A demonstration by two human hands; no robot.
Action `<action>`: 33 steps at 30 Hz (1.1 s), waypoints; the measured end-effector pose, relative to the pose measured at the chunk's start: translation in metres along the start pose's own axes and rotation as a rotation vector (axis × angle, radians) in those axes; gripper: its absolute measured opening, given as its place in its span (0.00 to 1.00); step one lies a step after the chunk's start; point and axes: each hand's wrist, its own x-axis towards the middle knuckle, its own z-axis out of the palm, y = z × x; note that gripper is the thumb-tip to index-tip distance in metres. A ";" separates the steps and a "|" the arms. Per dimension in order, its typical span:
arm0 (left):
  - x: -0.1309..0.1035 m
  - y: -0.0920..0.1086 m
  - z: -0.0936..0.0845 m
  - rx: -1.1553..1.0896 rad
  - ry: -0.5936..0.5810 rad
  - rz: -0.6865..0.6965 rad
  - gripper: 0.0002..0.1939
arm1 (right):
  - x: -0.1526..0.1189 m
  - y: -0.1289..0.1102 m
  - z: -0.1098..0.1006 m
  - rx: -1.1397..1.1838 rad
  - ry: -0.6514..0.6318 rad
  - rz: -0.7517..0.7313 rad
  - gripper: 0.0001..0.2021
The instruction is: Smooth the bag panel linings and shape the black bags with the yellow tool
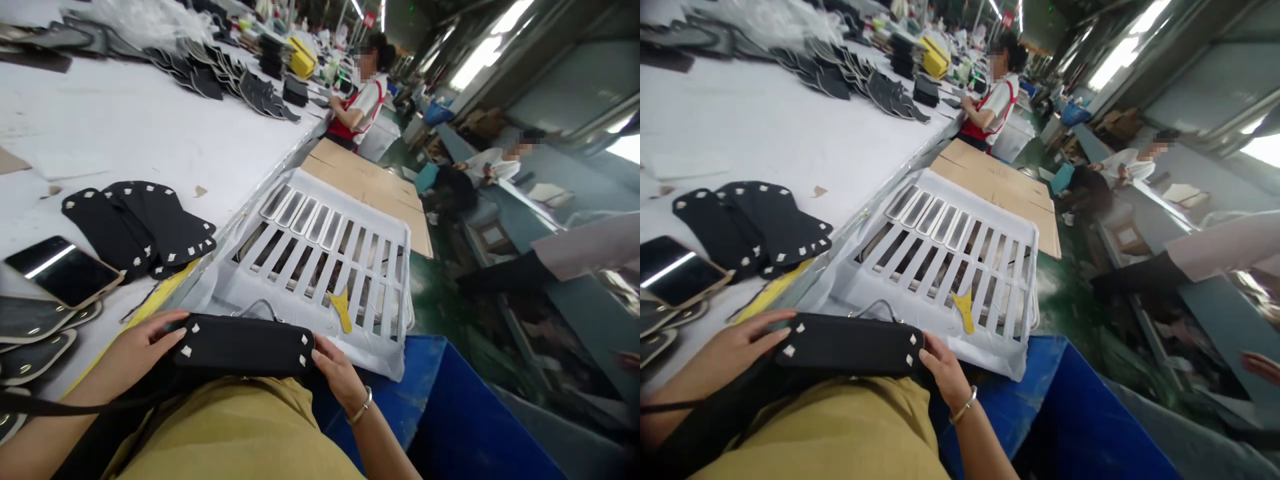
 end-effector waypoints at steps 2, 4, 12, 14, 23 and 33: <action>-0.005 0.020 0.006 0.215 0.117 0.260 0.19 | -0.003 0.002 0.001 0.030 -0.005 -0.029 0.21; -0.010 0.044 0.020 0.348 0.079 0.523 0.15 | -0.003 0.003 -0.001 0.003 -0.008 -0.046 0.20; -0.007 0.109 0.115 0.539 -0.463 0.908 0.18 | 0.006 0.008 -0.009 -0.136 0.021 -0.040 0.18; -0.006 0.112 0.126 0.559 -0.485 0.883 0.16 | 0.006 0.006 -0.007 -0.190 0.046 -0.045 0.18; -0.016 0.119 0.135 0.567 -0.433 0.822 0.13 | 0.004 0.018 -0.006 -0.344 0.096 -0.133 0.18; -0.014 0.107 0.136 0.472 -0.398 0.805 0.14 | -0.002 0.023 -0.015 -0.070 -0.043 -0.083 0.27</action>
